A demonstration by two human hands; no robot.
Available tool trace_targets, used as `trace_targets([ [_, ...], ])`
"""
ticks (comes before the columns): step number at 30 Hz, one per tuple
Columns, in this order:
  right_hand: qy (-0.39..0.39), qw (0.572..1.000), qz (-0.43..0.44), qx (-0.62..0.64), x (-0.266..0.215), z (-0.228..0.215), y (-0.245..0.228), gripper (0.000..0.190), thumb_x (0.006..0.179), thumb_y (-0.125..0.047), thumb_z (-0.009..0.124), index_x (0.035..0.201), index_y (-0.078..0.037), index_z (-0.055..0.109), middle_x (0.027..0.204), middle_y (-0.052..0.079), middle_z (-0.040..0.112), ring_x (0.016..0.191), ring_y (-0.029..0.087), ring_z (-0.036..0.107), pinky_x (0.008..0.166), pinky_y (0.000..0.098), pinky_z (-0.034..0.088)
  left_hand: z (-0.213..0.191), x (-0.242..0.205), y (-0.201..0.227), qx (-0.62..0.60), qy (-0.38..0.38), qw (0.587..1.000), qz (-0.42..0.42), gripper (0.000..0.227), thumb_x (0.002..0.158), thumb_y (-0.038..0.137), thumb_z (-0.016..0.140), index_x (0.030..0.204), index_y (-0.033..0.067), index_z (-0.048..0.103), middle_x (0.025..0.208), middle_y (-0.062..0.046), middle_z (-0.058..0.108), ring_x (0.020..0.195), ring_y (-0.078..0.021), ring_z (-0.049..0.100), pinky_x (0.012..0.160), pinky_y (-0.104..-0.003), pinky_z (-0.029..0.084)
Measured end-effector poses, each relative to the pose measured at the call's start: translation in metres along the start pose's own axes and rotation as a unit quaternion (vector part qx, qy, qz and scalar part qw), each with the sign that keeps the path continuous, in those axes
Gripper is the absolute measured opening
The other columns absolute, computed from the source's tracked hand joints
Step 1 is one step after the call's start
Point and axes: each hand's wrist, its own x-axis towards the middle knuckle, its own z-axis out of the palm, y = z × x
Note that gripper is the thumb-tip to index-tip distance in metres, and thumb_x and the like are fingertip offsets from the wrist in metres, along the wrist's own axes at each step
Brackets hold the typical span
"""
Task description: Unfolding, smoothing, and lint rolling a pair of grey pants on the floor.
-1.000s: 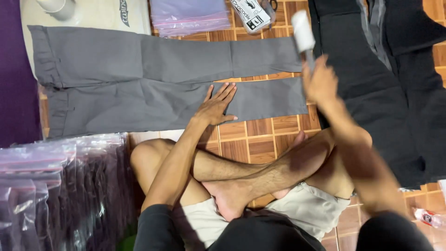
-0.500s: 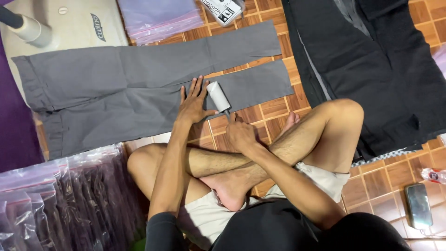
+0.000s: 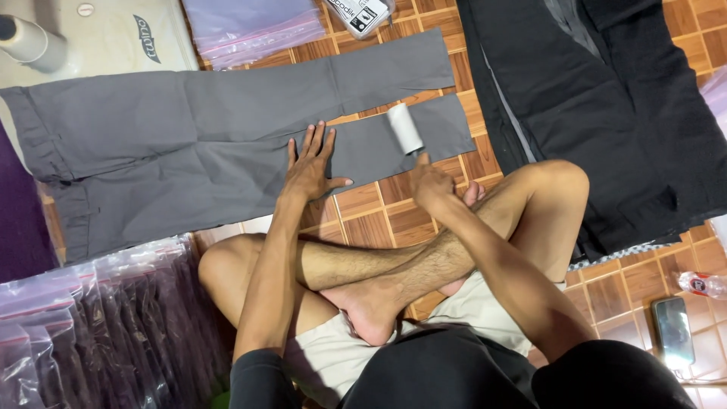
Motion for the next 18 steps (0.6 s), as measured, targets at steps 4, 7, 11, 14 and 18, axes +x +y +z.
trace_targets([
  [4,-0.005,0.996,0.086,0.03,-0.015,-0.041,0.018,0.028,0.099,-0.012,0.039,0.127,-0.009,0.042,0.117,0.024,0.068,0.112,0.047,0.069,0.086,0.0632,0.056,-0.005,-0.004,0.005,-0.017,-0.008,1.0,-0.005,0.117,0.08,0.07,0.071,0.167,0.0222,0.008,0.174,-0.003,-0.006,0.159,-0.0229,-0.008,0.127,-0.058,-0.006],
  [7,-0.025,0.992,0.12,0.004,0.028,-0.035,0.048,0.033,0.1,-0.007,0.04,0.133,-0.005,0.038,0.129,0.024,0.068,0.123,0.044,0.064,0.098,0.0633,0.051,-0.008,-0.005,0.007,-0.02,-0.006,1.0,-0.003,0.116,0.081,0.069,0.071,0.167,0.0216,0.009,0.174,-0.004,-0.005,0.159,-0.0234,-0.007,0.127,-0.058,-0.007],
  [11,0.047,0.963,0.26,0.048,0.071,-0.026,0.065,0.032,0.095,-0.009,0.045,0.123,0.0,0.056,0.11,0.017,0.074,0.1,0.039,0.072,0.069,0.0563,0.055,-0.006,-0.004,0.005,-0.018,-0.004,1.0,-0.002,0.117,0.08,0.07,0.07,0.167,0.022,0.009,0.174,-0.004,-0.004,0.16,-0.0233,-0.007,0.127,-0.057,-0.007],
  [14,0.081,0.958,0.263,0.078,0.073,-0.027,0.072,0.024,0.093,-0.008,0.053,0.111,0.003,0.065,0.093,0.019,0.075,0.086,0.039,0.075,0.05,0.057,0.059,-0.004,-0.001,0.003,-0.01,0.004,1.0,0.003,0.118,0.079,0.073,0.069,0.167,0.022,0.009,0.174,-0.004,-0.003,0.16,-0.0231,-0.006,0.127,-0.058,-0.006],
  [18,0.053,0.99,0.118,0.053,0.085,-0.004,0.097,0.035,0.097,-0.019,0.048,0.125,0.003,0.043,0.104,0.03,0.072,0.102,0.051,0.07,0.079,0.0685,0.055,-0.001,-0.005,0.001,-0.015,0.016,1.0,0.01,0.122,0.078,0.074,0.07,0.167,0.0197,0.007,0.174,-0.004,-0.002,0.16,-0.023,-0.005,0.127,-0.058,-0.005],
])
